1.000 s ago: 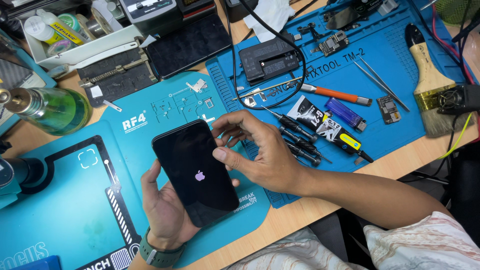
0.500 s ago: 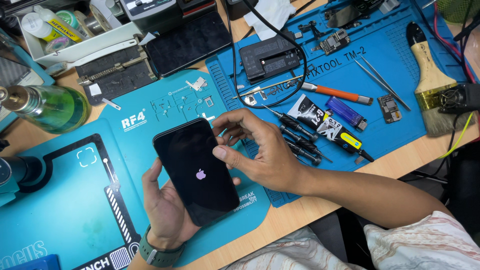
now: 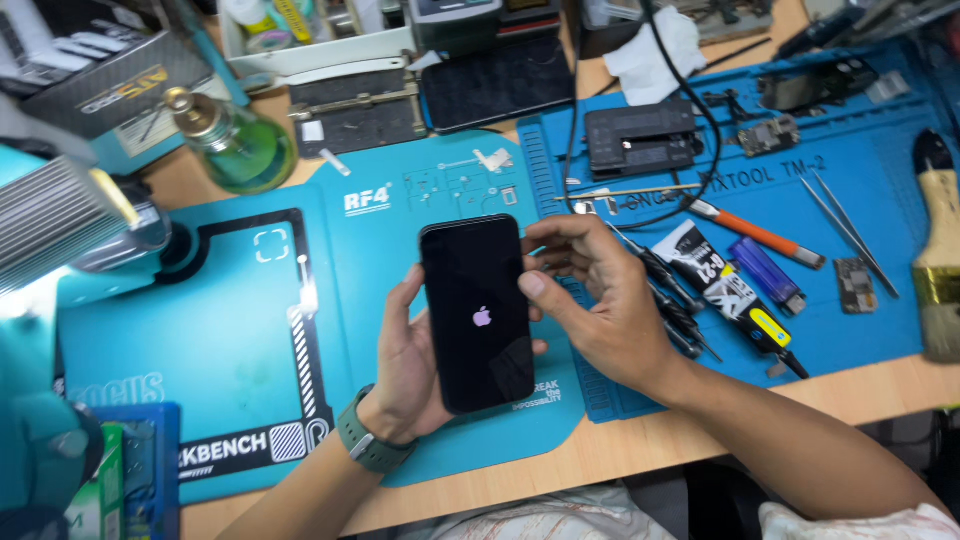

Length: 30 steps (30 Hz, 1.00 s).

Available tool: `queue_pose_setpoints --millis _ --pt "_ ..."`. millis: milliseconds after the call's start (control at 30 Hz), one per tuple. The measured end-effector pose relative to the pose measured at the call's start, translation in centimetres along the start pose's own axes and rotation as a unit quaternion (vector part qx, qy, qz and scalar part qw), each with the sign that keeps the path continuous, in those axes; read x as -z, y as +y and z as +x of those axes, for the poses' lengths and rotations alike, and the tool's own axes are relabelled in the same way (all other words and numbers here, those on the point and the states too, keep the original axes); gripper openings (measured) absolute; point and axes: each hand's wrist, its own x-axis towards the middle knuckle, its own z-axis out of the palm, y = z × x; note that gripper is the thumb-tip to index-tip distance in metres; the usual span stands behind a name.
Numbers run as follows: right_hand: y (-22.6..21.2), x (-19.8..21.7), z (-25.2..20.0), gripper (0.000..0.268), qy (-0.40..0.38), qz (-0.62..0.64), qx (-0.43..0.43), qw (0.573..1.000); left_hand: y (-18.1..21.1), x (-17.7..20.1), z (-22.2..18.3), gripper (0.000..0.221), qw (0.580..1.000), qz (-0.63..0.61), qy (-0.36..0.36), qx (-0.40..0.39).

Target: The person installs a battery into a disassembled smartphone, secures it with a screwdriver, and reconnects internal components. They then close the device, power it on, and navigate through the settings menu to verify functionality.

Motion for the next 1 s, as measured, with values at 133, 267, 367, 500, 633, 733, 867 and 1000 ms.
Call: queue_pose_setpoints --millis 133,267,367,500,633,733,867,1000 --pt "-0.1 0.0 -0.1 0.037 -0.022 0.014 0.011 1.000 -0.4 0.9 0.2 0.087 1.000 -0.011 -0.028 -0.007" --pt "-0.3 0.0 0.0 0.038 -0.008 -0.015 -0.004 1.000 -0.5 1.4 0.4 0.086 0.997 -0.034 -0.069 0.002" --pt "0.1 0.1 0.0 0.039 -0.003 -0.019 -0.012 1.000 -0.4 1.8 0.4 0.086 0.996 -0.029 -0.084 0.014" --pt "0.5 0.2 0.0 0.040 -0.004 -0.025 -0.012 1.000 -0.7 2.1 0.6 0.084 0.996 -0.015 -0.092 0.015" --pt "0.3 0.2 -0.1 0.040 -0.003 -0.025 -0.012 1.000 -0.6 2.3 0.5 0.085 0.996 -0.004 -0.085 0.024" --pt "0.4 0.2 0.0 0.040 -0.007 -0.019 -0.009 1.000 -0.6 2.2 0.6 0.084 0.996 -0.011 -0.089 0.020" --pt "0.4 0.2 0.0 0.042 -0.007 -0.024 -0.023 0.999 -0.8 2.1 0.6 0.084 0.995 -0.020 -0.097 0.009" --pt "0.2 0.2 -0.1 0.042 -0.004 -0.033 -0.038 0.999 -0.9 2.0 0.7 0.082 0.994 -0.030 -0.103 -0.006"
